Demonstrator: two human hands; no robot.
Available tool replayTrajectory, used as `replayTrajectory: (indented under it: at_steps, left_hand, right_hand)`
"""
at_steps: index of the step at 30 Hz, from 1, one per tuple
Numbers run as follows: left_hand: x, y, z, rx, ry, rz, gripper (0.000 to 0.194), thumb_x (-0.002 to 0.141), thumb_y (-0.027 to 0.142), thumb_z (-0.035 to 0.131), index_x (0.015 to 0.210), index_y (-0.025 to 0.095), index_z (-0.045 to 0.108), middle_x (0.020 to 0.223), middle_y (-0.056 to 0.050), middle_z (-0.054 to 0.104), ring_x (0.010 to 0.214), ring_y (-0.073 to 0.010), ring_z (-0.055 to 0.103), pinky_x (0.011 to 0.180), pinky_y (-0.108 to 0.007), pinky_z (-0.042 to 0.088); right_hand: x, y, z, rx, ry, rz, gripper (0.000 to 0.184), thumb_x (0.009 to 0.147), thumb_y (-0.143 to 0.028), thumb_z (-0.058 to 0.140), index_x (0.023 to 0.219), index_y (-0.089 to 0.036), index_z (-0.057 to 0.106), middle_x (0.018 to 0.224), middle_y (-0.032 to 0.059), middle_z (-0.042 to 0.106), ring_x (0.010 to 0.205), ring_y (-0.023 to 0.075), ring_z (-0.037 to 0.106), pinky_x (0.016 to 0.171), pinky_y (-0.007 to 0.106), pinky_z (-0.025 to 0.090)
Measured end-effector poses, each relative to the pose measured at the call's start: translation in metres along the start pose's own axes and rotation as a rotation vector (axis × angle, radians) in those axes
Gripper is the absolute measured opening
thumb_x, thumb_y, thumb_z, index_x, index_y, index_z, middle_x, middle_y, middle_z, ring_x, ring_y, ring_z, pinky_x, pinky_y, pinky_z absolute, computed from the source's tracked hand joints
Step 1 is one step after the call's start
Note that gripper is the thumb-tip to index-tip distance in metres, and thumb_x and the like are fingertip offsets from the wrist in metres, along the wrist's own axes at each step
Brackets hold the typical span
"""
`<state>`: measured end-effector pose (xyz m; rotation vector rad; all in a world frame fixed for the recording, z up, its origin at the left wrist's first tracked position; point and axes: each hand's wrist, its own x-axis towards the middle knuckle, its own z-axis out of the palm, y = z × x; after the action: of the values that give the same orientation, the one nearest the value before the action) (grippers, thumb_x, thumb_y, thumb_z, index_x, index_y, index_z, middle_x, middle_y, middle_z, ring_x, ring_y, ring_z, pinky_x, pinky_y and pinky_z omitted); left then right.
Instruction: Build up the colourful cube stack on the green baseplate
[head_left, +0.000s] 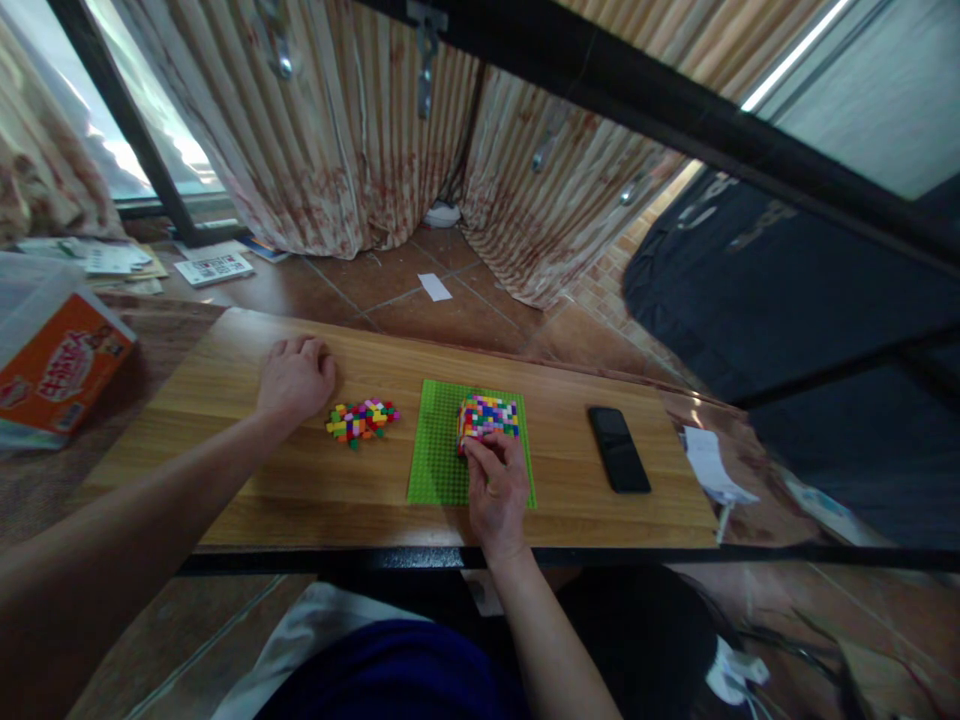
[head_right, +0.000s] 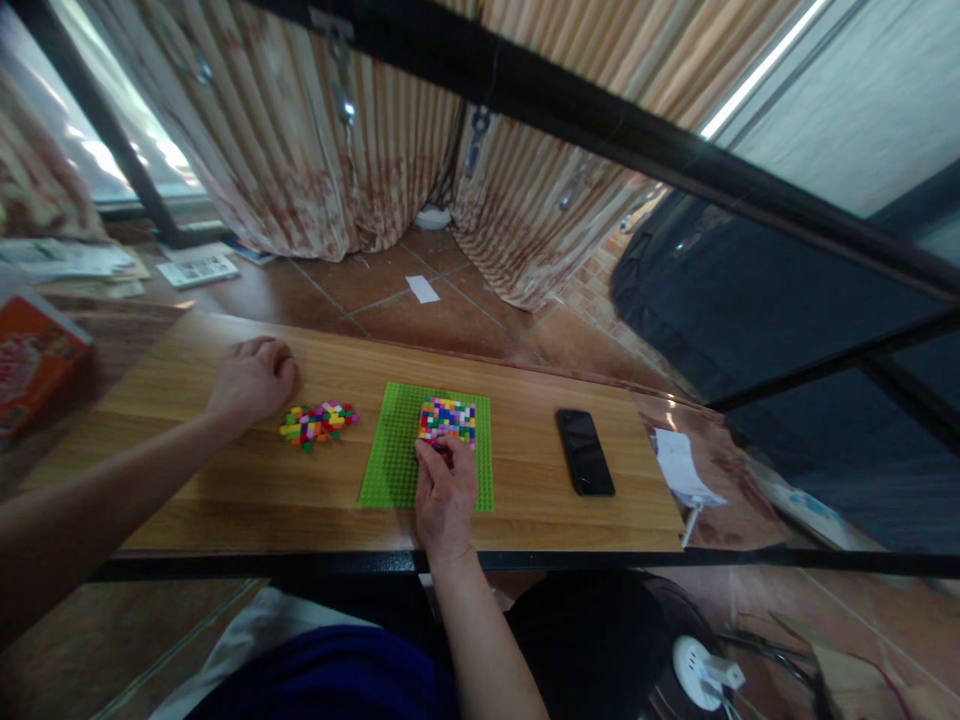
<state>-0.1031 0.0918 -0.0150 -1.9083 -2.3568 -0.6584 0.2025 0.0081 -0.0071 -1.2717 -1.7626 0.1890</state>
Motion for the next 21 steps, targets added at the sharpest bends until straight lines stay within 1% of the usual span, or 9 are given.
replayTrajectory:
  at_steps: [6, 12, 16, 21]
  left_hand:
    - [0.000, 0.000, 0.000, -0.017, 0.001, -0.015, 0.036, 0.088, 0.035, 0.037, 0.112, 0.020, 0.059, 0.120, -0.014, 0.061, 0.120, -0.0321, 0.049, 0.105, -0.050, 0.035]
    - [-0.001, 0.002, -0.002, 0.019, 0.002, -0.009, 0.035, 0.089, 0.034, 0.036, 0.108, 0.017, 0.059, 0.121, -0.016, 0.059, 0.118, -0.0323, 0.051, 0.103, -0.047, 0.037]
    - [-0.001, 0.003, -0.004, 0.033, -0.007, -0.005, 0.032, 0.089, 0.031, 0.037, 0.106, 0.015, 0.059, 0.121, -0.016, 0.060, 0.116, -0.0308, 0.051, 0.103, -0.046, 0.037]
    - [0.000, 0.002, -0.004, 0.035, -0.017, 0.006, 0.032, 0.089, 0.030, 0.040, 0.107, 0.010, 0.058, 0.123, -0.018, 0.059, 0.116, -0.0307, 0.048, 0.104, -0.045, 0.035]
  right_hand:
    - [-0.004, 0.006, 0.004, -0.022, 0.026, -0.046, 0.022, 0.095, -0.021, 0.054, 0.101, -0.026, 0.074, 0.105, 0.0077, 0.059, 0.094, 0.0169, 0.059, 0.080, 0.033, 0.055]
    - [-0.005, 0.008, 0.008, -0.008, 0.034, -0.050, 0.022, 0.095, -0.020, 0.053, 0.101, -0.027, 0.073, 0.104, 0.0071, 0.058, 0.095, 0.0167, 0.059, 0.079, 0.032, 0.055]
    - [-0.002, 0.003, 0.001, 0.049, 0.008, -0.034, 0.022, 0.095, -0.021, 0.054, 0.102, -0.026, 0.074, 0.104, 0.0073, 0.060, 0.096, 0.0172, 0.060, 0.081, 0.033, 0.054]
    - [-0.003, -0.004, -0.010, 0.084, 0.018, 0.015, 0.027, 0.096, -0.019, 0.049, 0.113, -0.026, 0.069, 0.104, 0.0068, 0.064, 0.099, 0.0168, 0.063, 0.086, 0.033, 0.054]
